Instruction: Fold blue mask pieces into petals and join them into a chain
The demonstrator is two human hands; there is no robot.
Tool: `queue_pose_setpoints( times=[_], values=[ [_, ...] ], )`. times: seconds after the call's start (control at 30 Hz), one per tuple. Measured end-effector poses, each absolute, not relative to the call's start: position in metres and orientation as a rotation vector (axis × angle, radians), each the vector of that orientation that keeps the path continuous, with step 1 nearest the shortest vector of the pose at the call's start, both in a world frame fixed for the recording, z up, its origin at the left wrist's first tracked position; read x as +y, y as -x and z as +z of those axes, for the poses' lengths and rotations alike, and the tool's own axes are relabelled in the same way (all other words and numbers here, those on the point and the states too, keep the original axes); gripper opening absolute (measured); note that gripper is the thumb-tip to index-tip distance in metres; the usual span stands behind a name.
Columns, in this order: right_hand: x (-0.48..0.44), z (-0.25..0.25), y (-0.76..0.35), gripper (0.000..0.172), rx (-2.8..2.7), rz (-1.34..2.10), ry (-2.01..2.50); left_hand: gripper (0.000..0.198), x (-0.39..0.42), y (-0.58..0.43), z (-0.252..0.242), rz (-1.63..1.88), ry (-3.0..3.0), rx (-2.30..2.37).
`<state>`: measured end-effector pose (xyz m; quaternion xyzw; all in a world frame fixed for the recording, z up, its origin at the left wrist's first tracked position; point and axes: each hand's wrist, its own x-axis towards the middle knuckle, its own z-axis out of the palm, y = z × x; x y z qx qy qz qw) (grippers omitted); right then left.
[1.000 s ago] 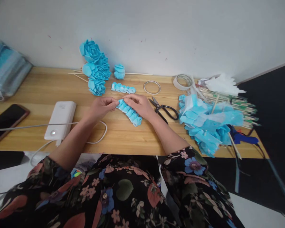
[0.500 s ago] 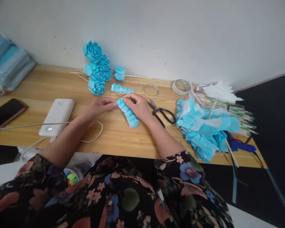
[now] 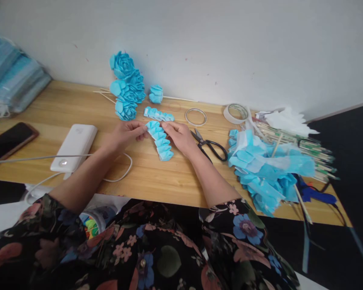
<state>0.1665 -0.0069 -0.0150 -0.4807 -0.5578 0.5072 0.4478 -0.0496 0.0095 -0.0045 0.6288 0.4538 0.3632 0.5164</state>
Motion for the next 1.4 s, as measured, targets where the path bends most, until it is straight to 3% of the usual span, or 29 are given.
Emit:
queue_pose_setpoints(
  times=[0.5, 0.9, 1.17, 1.4],
  values=[
    [-0.0104, -0.0079, -0.1632, 0.041, -1.323, 1.285, 1.166, 0.032, 0.0069, 0.0492, -0.0061, 0.855, -1.585, 1.043],
    [-0.0090, -0.0094, -0.1619, 0.034, -1.394, 1.112, 1.206, 0.024, 0.0058, 0.0489, -0.0050, 0.839, -1.627, 1.014],
    [-0.0075, -0.0122, -0.1634, 0.032, -1.344, 1.091, 1.210, 0.042, 0.0049, 0.0482, -0.0010, 0.790, -1.625, 0.967],
    [-0.0082, -0.0135, -0.1607, 0.033, -1.337, 1.145, 1.191, 0.034, 0.0049, 0.0483, -0.0038, 0.775, -1.656, 1.004]
  ],
)
